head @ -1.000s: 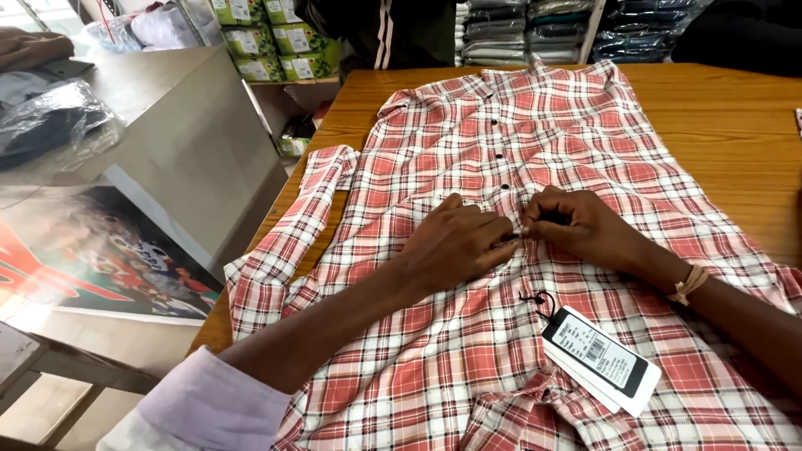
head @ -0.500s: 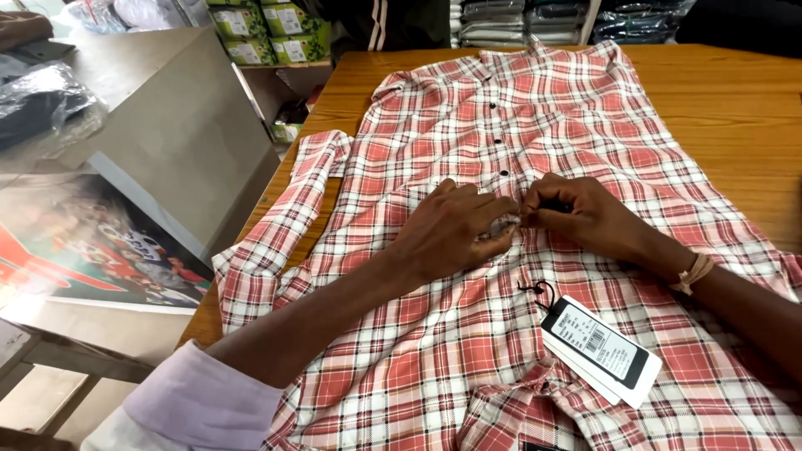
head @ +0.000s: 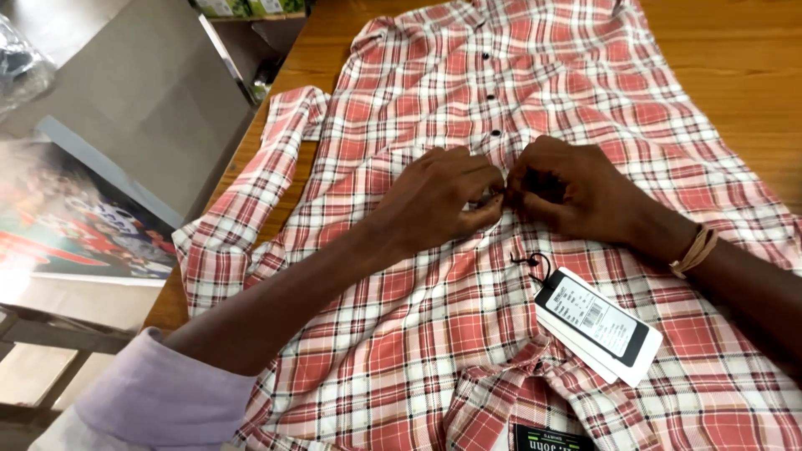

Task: Buttoning up a plaid shirt, attaching a tag, and folding it on a table in a shop.

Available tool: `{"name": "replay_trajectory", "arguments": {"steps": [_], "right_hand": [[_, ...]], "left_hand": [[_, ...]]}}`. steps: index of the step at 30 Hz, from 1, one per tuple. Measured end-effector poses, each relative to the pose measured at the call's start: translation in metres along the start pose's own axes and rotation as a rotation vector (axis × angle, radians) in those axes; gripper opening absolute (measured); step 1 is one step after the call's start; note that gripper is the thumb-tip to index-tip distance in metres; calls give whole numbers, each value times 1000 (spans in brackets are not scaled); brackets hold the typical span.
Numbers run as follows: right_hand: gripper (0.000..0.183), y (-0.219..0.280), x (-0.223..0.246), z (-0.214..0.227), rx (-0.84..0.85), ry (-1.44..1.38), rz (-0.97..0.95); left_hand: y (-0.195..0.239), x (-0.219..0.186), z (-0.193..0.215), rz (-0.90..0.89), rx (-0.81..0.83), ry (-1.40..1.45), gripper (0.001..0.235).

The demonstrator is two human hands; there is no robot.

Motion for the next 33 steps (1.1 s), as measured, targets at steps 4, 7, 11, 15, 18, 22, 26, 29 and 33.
{"name": "replay_trajectory", "arguments": {"steps": [4,7,11,15,18,22,26,29,33], "right_hand": [[20,1,9,-2,-4,209,73],[21,2,11,-2,-1,249,68],[16,3,12,-2,5,270,63],[16,3,8,-2,-9,288,91],[25,3,9,1,-64,336,146],[26,1,4,-2,-37,321,54],[25,0,10,0,-60,348,50],[25,-2,10,0,-66,361,45],[27,-1,7,-2,-61,363,25]], "left_hand": [[-1,3,1,27,-5,-11,22],[-1,8,0,67,-9,23,24],[-2,-1,11,-31,-103,-26,23],[-5,-21,19,-44,-15,132,17],[-4,-51,8,-169,194,243,30],[7,-64,-4,-278,371,393,34],[32,-51,-35,-117,709,741,38],[36,-76,-16,-319,763,810,57],[41,-86,-14,-404,826,741,78]]}}
Point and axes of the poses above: each hand's wrist, its own y-axis away from the middle knuckle, its own z-axis out of the back of the hand, x = y × z, the point moved 10 cm from there along -y, towards the middle knuckle, and after that the axes turned 4 degrees about -z, right-handed, at the moved point
